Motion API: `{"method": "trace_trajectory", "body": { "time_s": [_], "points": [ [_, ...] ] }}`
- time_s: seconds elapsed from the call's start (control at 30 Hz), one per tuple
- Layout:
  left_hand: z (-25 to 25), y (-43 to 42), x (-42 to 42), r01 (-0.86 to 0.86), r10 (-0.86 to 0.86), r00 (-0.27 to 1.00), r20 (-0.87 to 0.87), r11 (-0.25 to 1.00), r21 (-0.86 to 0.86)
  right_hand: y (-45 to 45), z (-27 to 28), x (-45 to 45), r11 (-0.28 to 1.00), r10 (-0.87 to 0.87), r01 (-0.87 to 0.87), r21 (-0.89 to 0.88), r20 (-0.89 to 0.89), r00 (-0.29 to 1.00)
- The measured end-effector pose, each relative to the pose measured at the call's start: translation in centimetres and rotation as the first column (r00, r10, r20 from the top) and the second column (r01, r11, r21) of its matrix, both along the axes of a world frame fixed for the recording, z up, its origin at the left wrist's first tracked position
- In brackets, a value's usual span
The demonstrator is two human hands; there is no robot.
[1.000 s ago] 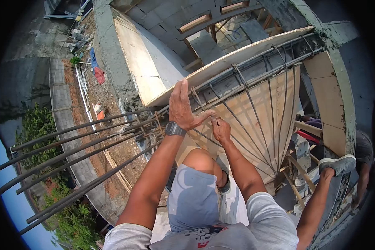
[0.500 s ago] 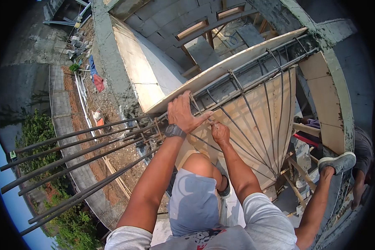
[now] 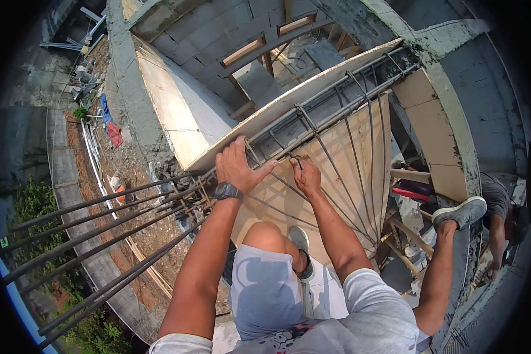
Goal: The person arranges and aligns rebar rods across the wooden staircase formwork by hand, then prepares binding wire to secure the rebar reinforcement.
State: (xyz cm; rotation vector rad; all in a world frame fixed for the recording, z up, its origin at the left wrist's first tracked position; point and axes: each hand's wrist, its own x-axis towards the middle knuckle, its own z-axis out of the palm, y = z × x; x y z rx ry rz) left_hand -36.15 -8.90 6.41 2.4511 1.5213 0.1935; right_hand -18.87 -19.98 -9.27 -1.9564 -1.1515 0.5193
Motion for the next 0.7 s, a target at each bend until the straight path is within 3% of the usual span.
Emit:
{"method": "trace_trajectory", "body": {
  "time_s": [0.07,0.1,0.17,0.23,0.37,0.5,0.7],
  "points": [
    [-0.1,-0.1,0.0,0.004,-0.004,1.0,-0.003,1.0,-0.005,0.7,-0.8,1.2,0.991,-0.129,0.128,0.05,0.026,0.991],
    [0.0,0.0,0.1,-0.001,0.001,1.0,-0.003,1.0,-0.009,1.0,-0.9,2.3,0.99,-0.134,0.136,-0.04,0.046,0.99],
    [0.0,-0.1,0.1,-0.002,0.002,1.0,-0.01,1.0,-0.026,0.6,-1.0,2.6,0.995,-0.085,0.086,-0.049,0.026,0.996],
    [-0.3,-0.1,0.1,0.024,-0.024,1.0,-0.002,0.997,0.07,0.5,-0.8,3.2,0.998,-0.032,0.033,-0.05,0.019,0.999],
    [-0.6,-0.2,0.2,0.028,-0.028,1.0,-0.005,0.992,0.123,0.8,-0.4,3.0,0.99,-0.042,0.047,-0.132,0.039,0.998],
    [0.5,-0.2,0.4,-0.014,0.012,0.999,-0.044,0.999,-0.046,0.3,-0.8,3.3,0.994,-0.005,0.01,-0.108,0.048,0.999],
    [0.2,-0.1,0.1,0.007,-0.007,1.0,-0.025,1.0,-0.019,0.6,0.5,4.1,0.997,0.055,-0.052,-0.06,0.041,0.998]
  ]
}}
